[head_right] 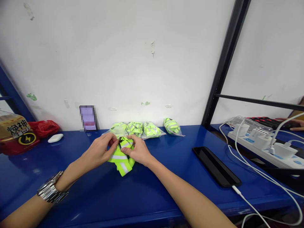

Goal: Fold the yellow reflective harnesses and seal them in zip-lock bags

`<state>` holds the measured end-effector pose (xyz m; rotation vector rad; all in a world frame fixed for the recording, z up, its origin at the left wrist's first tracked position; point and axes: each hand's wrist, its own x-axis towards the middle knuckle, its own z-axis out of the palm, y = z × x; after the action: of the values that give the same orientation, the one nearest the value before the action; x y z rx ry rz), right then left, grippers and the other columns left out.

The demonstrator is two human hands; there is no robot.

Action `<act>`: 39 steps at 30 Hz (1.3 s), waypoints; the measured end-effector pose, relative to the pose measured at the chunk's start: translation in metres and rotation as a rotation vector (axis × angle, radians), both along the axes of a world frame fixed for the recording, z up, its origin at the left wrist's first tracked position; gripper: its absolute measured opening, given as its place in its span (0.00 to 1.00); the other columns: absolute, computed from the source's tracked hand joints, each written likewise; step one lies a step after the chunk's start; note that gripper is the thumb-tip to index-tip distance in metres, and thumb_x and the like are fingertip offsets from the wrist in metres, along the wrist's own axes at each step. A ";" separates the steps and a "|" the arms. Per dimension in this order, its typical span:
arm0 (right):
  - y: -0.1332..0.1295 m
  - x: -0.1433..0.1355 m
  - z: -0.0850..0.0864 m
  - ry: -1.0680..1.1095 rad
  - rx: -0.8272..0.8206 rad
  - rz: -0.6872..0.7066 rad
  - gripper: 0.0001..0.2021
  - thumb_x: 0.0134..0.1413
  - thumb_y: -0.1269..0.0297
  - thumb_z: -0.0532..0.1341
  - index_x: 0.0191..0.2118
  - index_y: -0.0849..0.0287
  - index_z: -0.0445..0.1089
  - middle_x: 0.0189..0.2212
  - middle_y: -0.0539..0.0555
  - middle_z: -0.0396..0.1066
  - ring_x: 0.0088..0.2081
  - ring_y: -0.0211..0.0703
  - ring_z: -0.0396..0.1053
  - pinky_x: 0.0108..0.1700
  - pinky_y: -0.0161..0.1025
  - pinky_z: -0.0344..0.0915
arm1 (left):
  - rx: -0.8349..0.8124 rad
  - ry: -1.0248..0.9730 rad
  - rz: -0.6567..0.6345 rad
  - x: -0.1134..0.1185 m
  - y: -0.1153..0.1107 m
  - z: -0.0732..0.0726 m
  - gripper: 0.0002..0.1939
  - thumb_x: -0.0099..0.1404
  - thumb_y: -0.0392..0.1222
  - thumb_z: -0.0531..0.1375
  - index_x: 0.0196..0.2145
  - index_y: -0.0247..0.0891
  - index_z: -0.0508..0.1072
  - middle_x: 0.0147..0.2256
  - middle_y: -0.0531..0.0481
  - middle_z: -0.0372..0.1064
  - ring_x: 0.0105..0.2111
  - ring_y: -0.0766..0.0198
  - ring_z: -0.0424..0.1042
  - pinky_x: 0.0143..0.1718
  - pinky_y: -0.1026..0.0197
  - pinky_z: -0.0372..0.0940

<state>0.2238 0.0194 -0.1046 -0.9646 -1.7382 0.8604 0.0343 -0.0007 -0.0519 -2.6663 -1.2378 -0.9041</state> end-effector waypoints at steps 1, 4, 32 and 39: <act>-0.001 0.000 0.002 -0.031 0.013 -0.028 0.27 0.42 0.53 0.68 0.50 0.57 0.67 0.33 0.52 0.69 0.32 0.40 0.63 0.34 0.37 0.60 | -0.015 0.027 0.025 0.000 0.000 0.001 0.08 0.68 0.41 0.49 0.30 0.39 0.59 0.27 0.53 0.60 0.26 0.63 0.61 0.29 0.60 0.56; -0.008 -0.002 0.010 -0.129 0.045 -0.118 0.25 0.40 0.55 0.68 0.47 0.57 0.69 0.28 0.49 0.67 0.28 0.39 0.60 0.31 0.35 0.57 | 0.015 0.119 0.045 -0.002 -0.001 0.002 0.08 0.68 0.39 0.47 0.30 0.39 0.58 0.26 0.52 0.60 0.24 0.63 0.61 0.27 0.60 0.54; 0.005 0.011 0.009 0.453 -0.298 -0.095 0.21 0.35 0.50 0.69 0.24 0.57 0.58 0.19 0.44 0.61 0.21 0.34 0.58 0.24 0.32 0.54 | 0.385 0.107 -0.121 -0.023 0.014 0.003 0.41 0.58 0.56 0.62 0.61 0.35 0.51 0.58 0.31 0.56 0.56 0.42 0.59 0.54 0.41 0.59; -0.006 0.003 0.014 0.530 -0.499 0.159 0.18 0.35 0.53 0.71 0.29 0.63 0.70 0.23 0.50 0.69 0.24 0.37 0.66 0.28 0.35 0.63 | 0.261 0.208 -0.175 0.000 0.005 -0.017 0.52 0.52 0.52 0.63 0.65 0.31 0.42 0.60 0.29 0.53 0.59 0.40 0.56 0.58 0.40 0.56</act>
<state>0.2267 0.0135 -0.0908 -0.8107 -1.1721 1.5442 0.0340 0.0044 -0.0691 -2.6053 -0.7947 -0.7255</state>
